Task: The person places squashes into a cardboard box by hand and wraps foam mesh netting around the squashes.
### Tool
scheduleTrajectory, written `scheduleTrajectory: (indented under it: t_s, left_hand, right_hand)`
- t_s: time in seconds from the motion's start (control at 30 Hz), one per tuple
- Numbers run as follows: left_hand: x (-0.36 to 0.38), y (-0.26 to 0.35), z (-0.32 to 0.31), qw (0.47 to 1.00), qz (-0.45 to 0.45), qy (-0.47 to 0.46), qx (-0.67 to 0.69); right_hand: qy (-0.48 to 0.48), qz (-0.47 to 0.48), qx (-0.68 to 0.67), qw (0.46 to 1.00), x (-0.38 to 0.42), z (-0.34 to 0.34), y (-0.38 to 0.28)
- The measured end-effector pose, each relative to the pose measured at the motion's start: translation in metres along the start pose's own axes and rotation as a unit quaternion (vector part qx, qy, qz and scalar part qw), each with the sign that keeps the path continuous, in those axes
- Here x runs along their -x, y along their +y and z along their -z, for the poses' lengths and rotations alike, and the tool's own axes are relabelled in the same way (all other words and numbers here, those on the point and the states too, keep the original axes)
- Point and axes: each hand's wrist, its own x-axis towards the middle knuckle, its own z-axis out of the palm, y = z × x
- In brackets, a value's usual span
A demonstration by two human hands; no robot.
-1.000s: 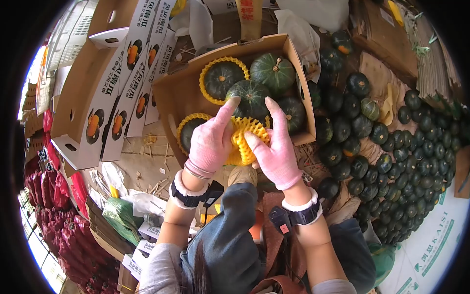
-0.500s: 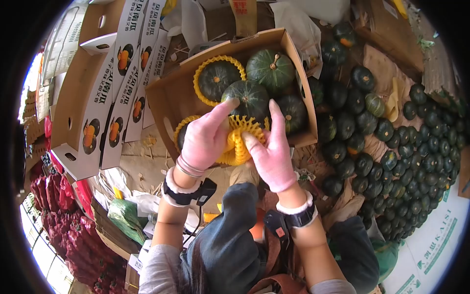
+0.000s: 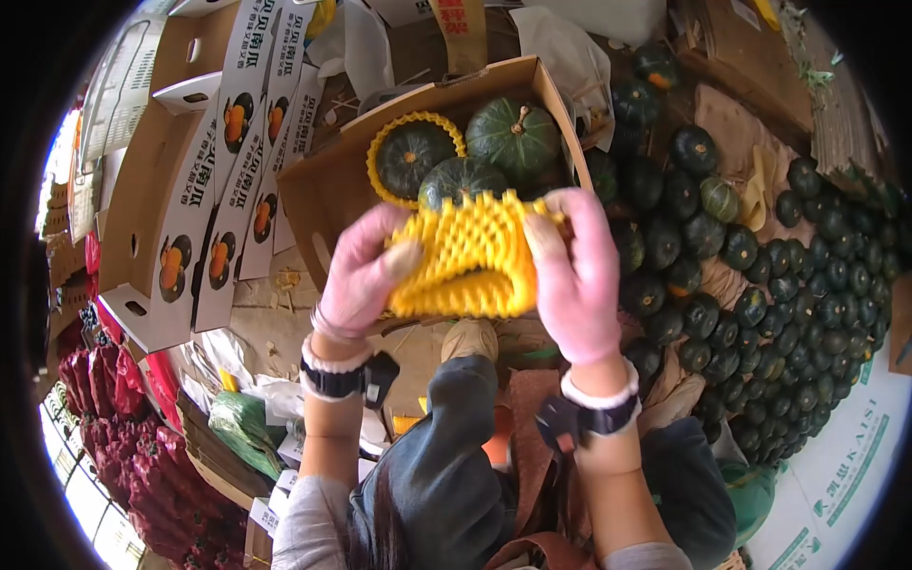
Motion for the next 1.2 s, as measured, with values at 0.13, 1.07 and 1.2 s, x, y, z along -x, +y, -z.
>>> scheduleTrajectory:
  t_s: [0.13,1.07,1.2]
  left_hand:
    - [-0.042,-0.013,0.005,0.891,-0.203,0.144,-0.379]
    - [0.014,-0.049,-0.008,0.880,-0.144,0.290,-0.347]
    - [0.033,-0.023,-0.005,0.826,-0.183,0.085,-0.526]
  right_hand:
    - [0.016,0.074,0.220,0.972,-0.024,-0.016,0.038]
    - [-0.016,0.072,0.214,0.974,0.032,-0.026,0.039]
    - [-0.114,0.083,0.240,0.961,0.051,-0.022,0.017]
